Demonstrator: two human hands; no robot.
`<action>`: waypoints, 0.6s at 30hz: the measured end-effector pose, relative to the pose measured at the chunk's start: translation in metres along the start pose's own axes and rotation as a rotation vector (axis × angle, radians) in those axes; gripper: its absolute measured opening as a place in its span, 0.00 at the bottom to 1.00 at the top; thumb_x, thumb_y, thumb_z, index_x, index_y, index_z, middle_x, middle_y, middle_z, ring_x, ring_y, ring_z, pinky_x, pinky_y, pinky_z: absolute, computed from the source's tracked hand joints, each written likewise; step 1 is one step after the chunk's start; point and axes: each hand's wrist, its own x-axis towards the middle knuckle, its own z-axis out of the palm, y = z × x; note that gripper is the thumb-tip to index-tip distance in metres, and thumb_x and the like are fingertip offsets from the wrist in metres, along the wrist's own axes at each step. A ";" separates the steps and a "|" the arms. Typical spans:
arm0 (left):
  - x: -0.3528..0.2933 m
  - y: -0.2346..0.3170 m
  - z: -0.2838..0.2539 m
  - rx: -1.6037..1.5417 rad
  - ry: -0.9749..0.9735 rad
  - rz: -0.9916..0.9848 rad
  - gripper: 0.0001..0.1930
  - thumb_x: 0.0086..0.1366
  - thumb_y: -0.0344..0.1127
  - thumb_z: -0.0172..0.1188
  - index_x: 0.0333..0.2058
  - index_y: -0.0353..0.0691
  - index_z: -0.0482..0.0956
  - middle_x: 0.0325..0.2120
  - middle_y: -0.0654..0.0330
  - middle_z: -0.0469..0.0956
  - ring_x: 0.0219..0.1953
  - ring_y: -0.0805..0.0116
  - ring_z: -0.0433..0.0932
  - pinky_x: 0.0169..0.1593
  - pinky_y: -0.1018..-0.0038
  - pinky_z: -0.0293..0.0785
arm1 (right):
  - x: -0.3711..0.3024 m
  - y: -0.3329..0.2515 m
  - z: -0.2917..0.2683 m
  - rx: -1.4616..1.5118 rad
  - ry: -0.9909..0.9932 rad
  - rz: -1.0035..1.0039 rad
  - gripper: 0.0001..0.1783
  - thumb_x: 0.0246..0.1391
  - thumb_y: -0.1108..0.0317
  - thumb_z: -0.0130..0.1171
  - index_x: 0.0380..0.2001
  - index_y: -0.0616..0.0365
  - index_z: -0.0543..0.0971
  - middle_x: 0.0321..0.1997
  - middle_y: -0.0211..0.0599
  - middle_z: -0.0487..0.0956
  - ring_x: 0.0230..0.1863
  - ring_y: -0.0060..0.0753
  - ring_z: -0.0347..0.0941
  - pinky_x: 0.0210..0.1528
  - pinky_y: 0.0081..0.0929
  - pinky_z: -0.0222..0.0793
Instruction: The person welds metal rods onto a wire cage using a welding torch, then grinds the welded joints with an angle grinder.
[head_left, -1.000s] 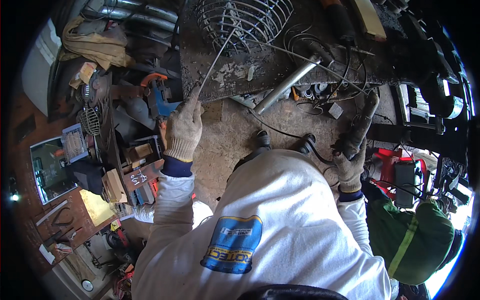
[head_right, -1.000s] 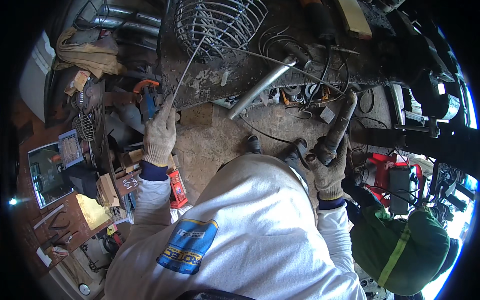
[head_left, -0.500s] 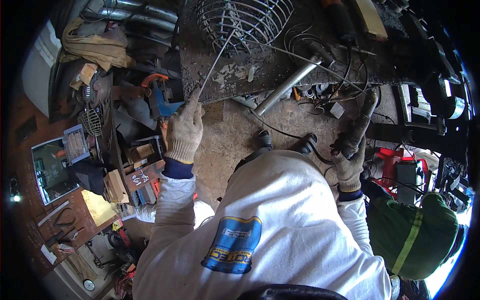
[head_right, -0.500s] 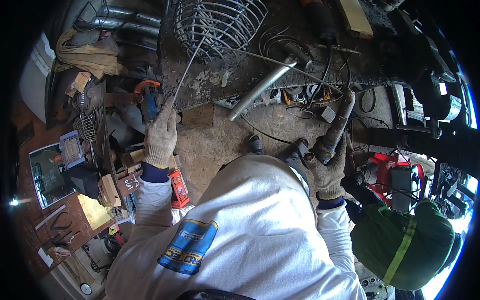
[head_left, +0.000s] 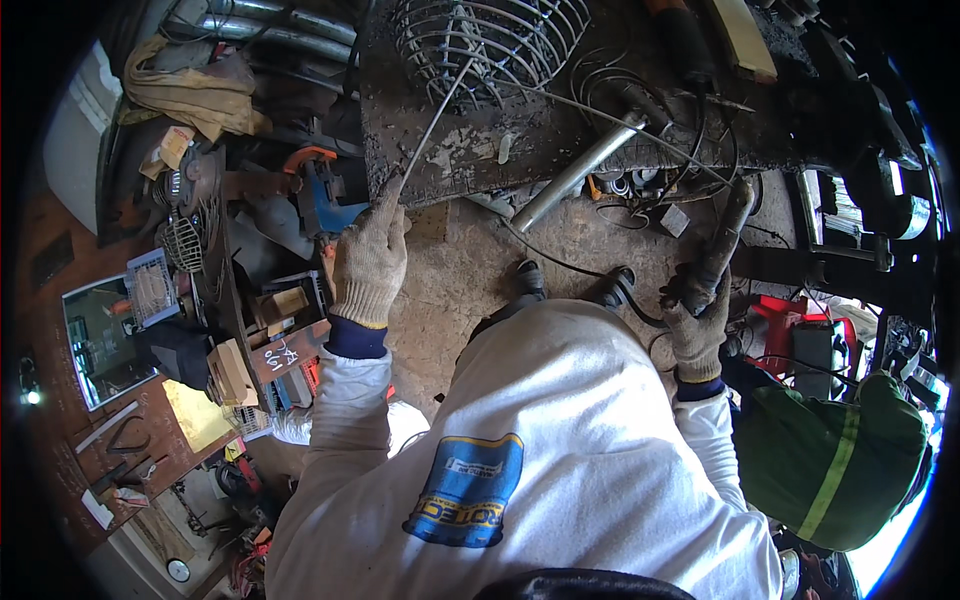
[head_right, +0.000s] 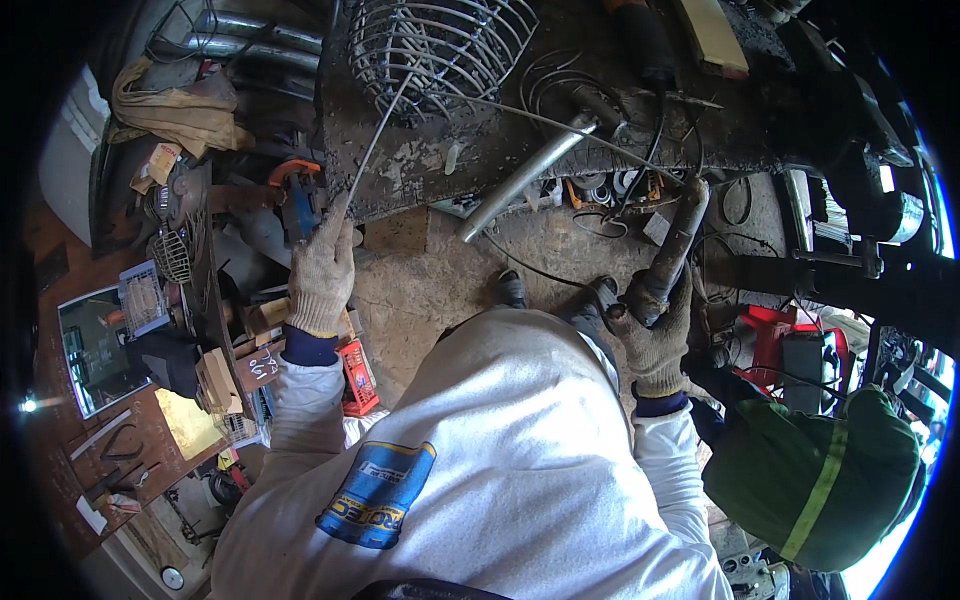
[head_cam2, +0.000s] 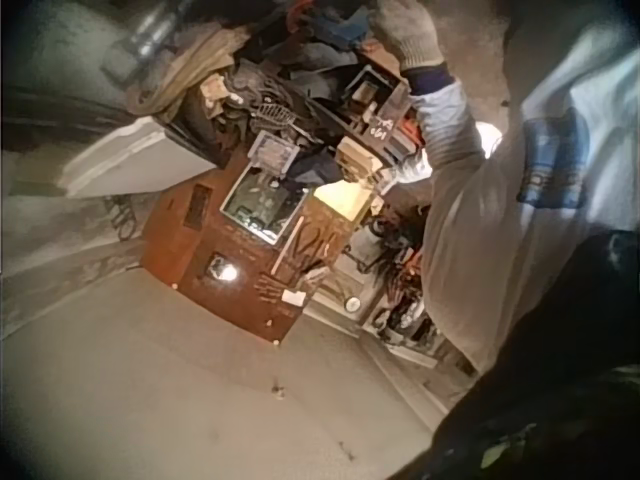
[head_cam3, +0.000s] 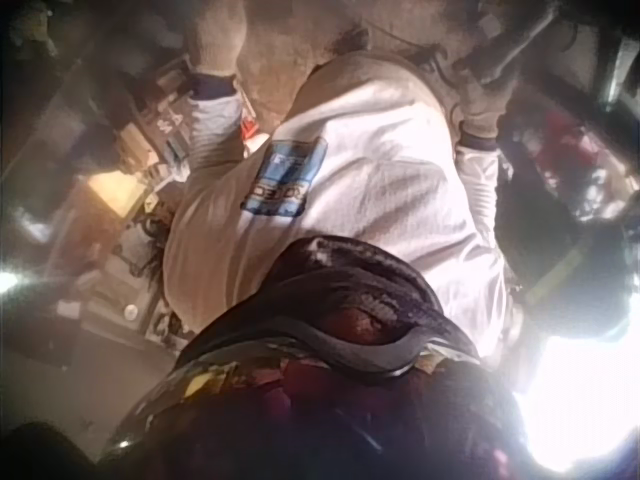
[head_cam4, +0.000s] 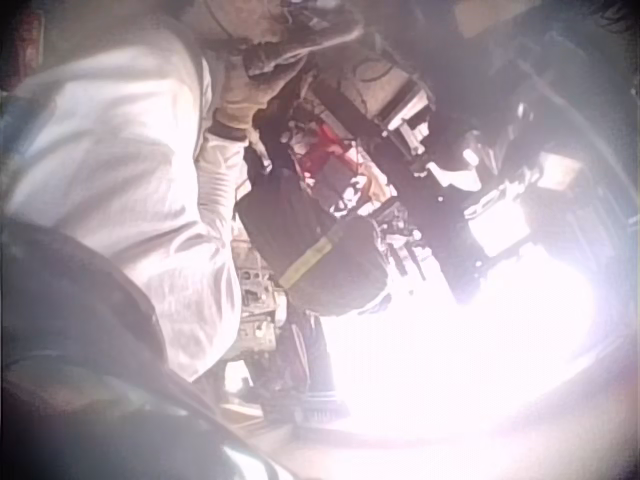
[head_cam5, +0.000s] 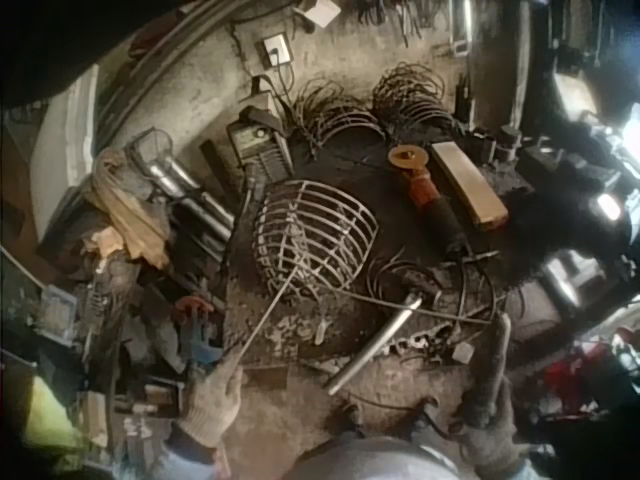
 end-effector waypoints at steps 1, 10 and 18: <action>0.000 0.000 0.001 -0.039 0.016 -0.004 0.22 0.70 0.35 0.57 0.63 0.49 0.73 0.30 0.53 0.84 0.33 0.51 0.82 0.35 0.59 0.77 | 0.000 0.000 0.000 0.000 0.000 0.000 0.55 0.44 0.60 0.76 0.71 0.58 0.56 0.49 0.35 0.75 0.41 0.22 0.74 0.43 0.24 0.76; 0.002 0.000 0.000 -0.085 0.007 -0.018 0.22 0.70 0.35 0.56 0.62 0.50 0.74 0.29 0.51 0.83 0.31 0.50 0.82 0.33 0.57 0.76 | 0.001 0.000 0.005 -0.024 0.059 -0.010 0.52 0.40 0.56 0.82 0.63 0.58 0.62 0.41 0.27 0.73 0.37 0.19 0.71 0.39 0.20 0.73; 0.003 0.004 -0.004 -0.050 -0.006 -0.026 0.22 0.70 0.33 0.56 0.62 0.49 0.74 0.29 0.52 0.83 0.31 0.52 0.83 0.34 0.59 0.77 | 0.000 -0.003 0.006 0.028 0.061 -0.005 0.53 0.40 0.58 0.82 0.65 0.58 0.61 0.43 0.28 0.73 0.38 0.20 0.72 0.40 0.21 0.74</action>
